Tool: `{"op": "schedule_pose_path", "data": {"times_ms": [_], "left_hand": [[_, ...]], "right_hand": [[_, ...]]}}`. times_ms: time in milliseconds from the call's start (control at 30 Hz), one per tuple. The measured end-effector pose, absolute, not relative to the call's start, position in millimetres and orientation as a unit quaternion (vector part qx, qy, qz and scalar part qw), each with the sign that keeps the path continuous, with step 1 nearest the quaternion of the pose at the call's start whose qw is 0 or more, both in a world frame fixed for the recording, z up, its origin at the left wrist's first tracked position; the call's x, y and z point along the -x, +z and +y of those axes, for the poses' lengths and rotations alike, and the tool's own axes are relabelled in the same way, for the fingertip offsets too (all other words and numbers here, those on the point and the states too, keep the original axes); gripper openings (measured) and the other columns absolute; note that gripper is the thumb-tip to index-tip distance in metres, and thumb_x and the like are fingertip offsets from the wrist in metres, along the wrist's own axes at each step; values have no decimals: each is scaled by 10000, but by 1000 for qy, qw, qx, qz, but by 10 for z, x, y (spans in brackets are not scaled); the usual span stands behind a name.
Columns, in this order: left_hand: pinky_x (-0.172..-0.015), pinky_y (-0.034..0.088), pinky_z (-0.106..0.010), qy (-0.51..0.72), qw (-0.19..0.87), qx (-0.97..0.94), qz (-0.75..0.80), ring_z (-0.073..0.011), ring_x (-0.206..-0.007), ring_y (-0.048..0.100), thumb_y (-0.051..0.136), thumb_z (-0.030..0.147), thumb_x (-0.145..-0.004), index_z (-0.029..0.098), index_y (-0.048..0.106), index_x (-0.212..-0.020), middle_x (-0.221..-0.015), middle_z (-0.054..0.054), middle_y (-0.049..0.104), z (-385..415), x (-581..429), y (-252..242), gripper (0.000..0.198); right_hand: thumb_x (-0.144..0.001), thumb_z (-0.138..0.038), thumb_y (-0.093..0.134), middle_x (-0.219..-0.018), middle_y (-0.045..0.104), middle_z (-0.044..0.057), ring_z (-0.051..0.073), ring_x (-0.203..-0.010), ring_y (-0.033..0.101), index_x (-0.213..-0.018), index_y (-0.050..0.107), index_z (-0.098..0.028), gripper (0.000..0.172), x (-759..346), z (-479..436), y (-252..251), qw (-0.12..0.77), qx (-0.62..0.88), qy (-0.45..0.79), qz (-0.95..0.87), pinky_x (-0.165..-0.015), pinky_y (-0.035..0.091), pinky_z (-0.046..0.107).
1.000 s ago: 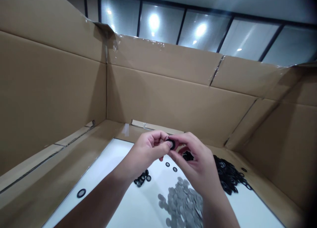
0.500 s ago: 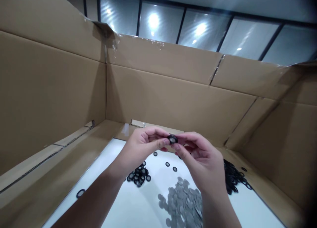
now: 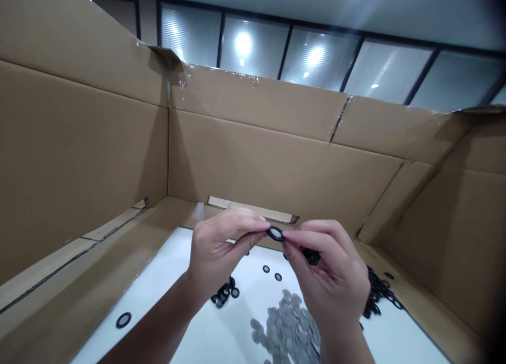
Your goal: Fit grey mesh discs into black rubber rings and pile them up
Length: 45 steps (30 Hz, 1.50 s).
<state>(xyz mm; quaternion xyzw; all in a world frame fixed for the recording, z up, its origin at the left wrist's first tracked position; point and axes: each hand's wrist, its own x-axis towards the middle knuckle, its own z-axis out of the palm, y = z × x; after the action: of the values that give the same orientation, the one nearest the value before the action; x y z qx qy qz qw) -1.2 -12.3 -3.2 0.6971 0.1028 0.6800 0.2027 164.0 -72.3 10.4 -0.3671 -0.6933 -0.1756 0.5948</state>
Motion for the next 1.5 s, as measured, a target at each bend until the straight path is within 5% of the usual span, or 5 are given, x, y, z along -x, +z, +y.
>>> {"op": "schedule_pose_path", "data": {"times_ms": [333, 567, 967, 1267, 1500], "left_hand": [[-826, 604, -372, 682, 160, -707, 98, -202, -893, 722, 745, 56, -825, 275, 774, -955, -922, -21, 777, -190, 21, -16, 256], [-744, 590, -271, 632, 132, -746, 164, -158, -821, 696, 715, 148, -858, 245, 746, -1016, -977, -42, 762, -184, 60, 39, 187], [-676, 532, -228, 470, 325, -785, 240, -147, -724, 681, 648, 187, -875, 179, 729, -831, -772, -12, 733, -143, 131, 88, 92], [-631, 495, -233, 460, 346, -770, 275, -148, -690, 662, 657, 230, -874, 178, 711, -803, -726, -9, 719, -165, 99, 84, 103], [-763, 566, -286, 448, 537, -678, 226, -163, -788, 704, 680, 335, -908, 158, 696, -916, -835, -48, 736, -101, 95, 62, 178]], "right_hand": [[-874, -57, 675, -844, 616, 10, 138, -657, 601, -913, 694, -262, 209, -1636, -717, 110, 598, 365, -201, -684, -524, 502, 264], [-900, -104, 666, -826, 645, 10, 127, -643, 601, -929, 691, -238, 140, -1662, -716, 132, 560, 380, -157, -720, -550, 513, 258], [-977, -172, 566, -885, 637, 17, 120, -690, 576, -944, 666, -220, 116, -1720, -697, 153, 452, 456, -37, -765, -541, 445, 220], [-977, -217, 561, -818, 630, 16, 134, -693, 571, -891, 659, -212, 130, -1699, -658, 116, 457, 491, 33, -741, -552, 462, 220], [-975, -205, 590, -1076, 672, 56, 168, -886, 681, -1170, 677, -255, 219, -1739, -637, 125, 488, 427, 107, -754, -712, 582, 293]]}}
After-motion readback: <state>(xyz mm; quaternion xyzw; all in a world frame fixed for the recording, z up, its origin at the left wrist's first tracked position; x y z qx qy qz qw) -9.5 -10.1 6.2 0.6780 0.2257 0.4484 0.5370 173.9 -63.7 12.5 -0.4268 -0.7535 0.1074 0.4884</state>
